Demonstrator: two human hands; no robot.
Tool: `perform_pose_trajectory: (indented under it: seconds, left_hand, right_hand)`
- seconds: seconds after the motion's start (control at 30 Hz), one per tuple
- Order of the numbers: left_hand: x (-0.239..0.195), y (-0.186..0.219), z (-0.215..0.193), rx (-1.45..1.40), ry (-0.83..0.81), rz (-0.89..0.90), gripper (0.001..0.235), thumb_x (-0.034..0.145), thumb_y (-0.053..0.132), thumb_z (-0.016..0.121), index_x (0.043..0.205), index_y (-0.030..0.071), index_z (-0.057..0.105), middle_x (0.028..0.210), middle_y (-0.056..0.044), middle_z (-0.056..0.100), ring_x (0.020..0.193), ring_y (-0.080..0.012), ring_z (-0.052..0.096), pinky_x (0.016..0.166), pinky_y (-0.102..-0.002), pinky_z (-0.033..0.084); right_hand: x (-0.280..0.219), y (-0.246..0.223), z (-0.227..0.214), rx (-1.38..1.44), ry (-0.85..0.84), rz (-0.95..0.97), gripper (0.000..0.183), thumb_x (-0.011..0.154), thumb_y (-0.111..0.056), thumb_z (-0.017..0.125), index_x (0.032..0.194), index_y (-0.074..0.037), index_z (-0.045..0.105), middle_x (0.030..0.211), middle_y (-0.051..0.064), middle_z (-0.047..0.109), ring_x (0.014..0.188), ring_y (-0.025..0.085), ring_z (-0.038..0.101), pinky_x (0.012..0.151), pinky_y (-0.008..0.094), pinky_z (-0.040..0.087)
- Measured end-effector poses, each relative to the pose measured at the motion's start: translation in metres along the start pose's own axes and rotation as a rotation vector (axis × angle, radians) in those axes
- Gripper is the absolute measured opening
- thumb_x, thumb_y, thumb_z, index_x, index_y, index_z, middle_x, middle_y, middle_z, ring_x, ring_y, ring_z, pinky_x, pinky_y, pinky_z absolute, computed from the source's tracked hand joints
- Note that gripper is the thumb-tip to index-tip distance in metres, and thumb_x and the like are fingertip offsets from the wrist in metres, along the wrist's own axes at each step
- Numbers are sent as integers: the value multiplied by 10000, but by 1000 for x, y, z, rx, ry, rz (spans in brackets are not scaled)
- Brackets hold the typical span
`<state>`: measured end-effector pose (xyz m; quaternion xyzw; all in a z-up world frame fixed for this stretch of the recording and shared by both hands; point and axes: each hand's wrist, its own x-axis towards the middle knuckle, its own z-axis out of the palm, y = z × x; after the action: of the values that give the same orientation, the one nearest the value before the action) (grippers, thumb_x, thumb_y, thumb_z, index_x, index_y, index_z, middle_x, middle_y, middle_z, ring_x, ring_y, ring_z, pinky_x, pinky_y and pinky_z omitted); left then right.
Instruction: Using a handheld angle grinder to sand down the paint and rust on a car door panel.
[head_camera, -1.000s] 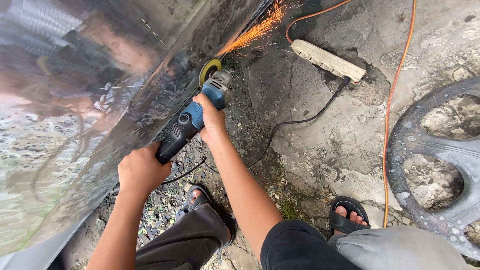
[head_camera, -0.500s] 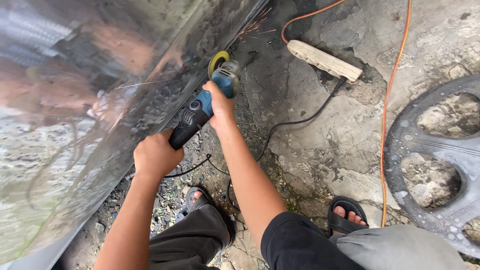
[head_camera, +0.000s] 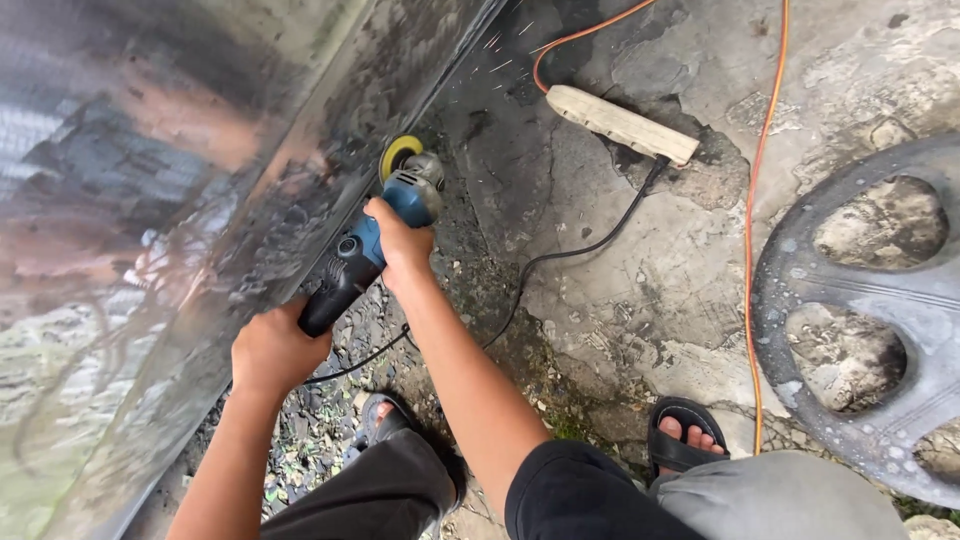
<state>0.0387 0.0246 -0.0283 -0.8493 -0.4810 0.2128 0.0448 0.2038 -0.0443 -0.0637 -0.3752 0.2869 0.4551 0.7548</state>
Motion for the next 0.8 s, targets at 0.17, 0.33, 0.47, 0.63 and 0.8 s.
perform_pose_trajectory:
  seconds: [0.17,0.33,0.47,0.63,0.8]
  left_hand:
    - [2,-5,-5,-9,-12,3,461,754,465,696,1125,201,764,916,-137,795,936,-394,771,820,-507,622]
    - [3,-5,-1,44,-45,-20,494,731,554,669,1123,262,742,940,-96,801,971,-358,769,857,-488,623]
    - [-9,2,-1,62,-32,11,505,750,519,670,1163,239,744,957,-124,802,965,-377,770,856,-494,622]
    - [-9,-2,0,53,-7,15,599,744,539,682,1272,259,716,966,-120,803,960,-372,773,859,-500,625]
    - [-11,-3,-3,15,3,10,611,761,479,691,1321,233,703,972,-137,802,945,-379,777,837,-496,634]
  right_hand:
    - [23,18,3,12,11,2,893,651,-246,879,1409,50,511,1339,273,566,1322,447,535,963,570,501]
    - [22,20,3,-5,36,-14,832,631,-234,884,1356,32,575,1300,249,617,1290,406,581,952,529,527]
    - [43,37,-9,29,35,-51,755,625,-220,879,1287,37,624,1214,245,650,1220,383,625,917,508,532]
    - [8,11,-4,42,20,-42,804,651,-243,863,1350,44,585,1276,261,622,1279,429,582,942,540,511]
    - [4,6,0,20,1,-1,872,638,-233,877,1383,65,536,1260,280,601,1256,438,586,906,562,497]
